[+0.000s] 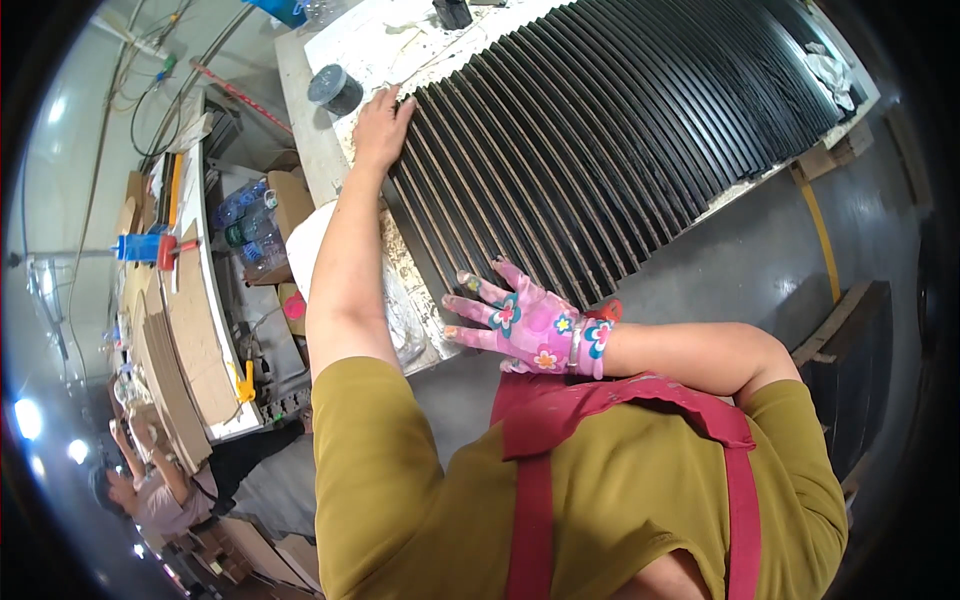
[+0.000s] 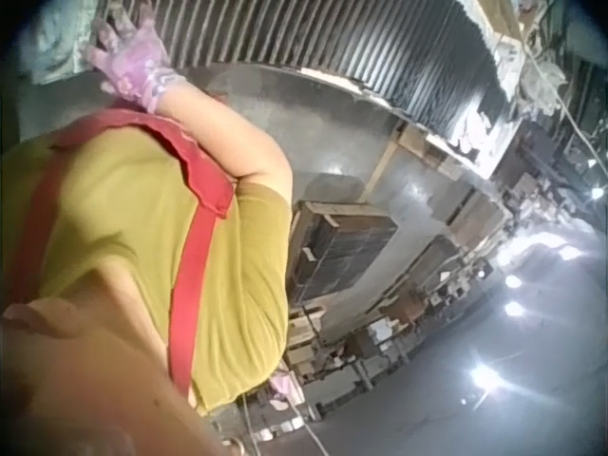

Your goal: The person wipes a row of dark wooden slats with a cloth and then applies a substance to the edges of the slats using a small applicator block.

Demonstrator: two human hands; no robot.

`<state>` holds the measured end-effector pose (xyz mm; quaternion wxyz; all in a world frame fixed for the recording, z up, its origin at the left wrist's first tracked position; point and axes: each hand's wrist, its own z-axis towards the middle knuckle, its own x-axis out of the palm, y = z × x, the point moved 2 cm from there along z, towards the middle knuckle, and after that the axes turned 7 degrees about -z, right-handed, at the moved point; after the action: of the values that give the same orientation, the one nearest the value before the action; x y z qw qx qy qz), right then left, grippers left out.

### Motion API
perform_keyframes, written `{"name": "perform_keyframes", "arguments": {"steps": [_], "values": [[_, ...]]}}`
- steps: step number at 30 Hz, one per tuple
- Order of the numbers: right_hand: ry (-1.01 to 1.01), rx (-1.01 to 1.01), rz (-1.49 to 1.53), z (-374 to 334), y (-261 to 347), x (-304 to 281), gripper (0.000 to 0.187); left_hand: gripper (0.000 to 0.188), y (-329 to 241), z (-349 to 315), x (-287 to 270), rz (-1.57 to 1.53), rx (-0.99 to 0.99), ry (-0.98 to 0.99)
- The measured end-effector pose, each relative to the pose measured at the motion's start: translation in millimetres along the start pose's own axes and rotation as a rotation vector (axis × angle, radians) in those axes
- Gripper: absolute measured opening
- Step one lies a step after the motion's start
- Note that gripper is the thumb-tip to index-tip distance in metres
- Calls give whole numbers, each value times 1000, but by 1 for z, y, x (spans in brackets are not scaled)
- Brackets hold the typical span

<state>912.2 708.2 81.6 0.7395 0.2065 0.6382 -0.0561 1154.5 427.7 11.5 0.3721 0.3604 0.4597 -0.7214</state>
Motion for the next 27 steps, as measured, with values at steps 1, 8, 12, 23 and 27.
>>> {"name": "perform_keyframes", "arguments": {"steps": [1,8,12,23,27], "values": [[74,73,-35,2,-4,5,66,55,-34,1,9,133,-122,127],[-127,132,153,-8,-11,23,66,54,-41,12,12,143,-103,160],[-376,371,343,-37,-13,-12,48,51,-30,16,12,90,-77,229],[-121,398,-103,-13,-3,37,66,48,-48,42,13,-49,60,322],[39,352,-152,5,-2,34,58,51,-42,35,8,-2,39,347]]}}
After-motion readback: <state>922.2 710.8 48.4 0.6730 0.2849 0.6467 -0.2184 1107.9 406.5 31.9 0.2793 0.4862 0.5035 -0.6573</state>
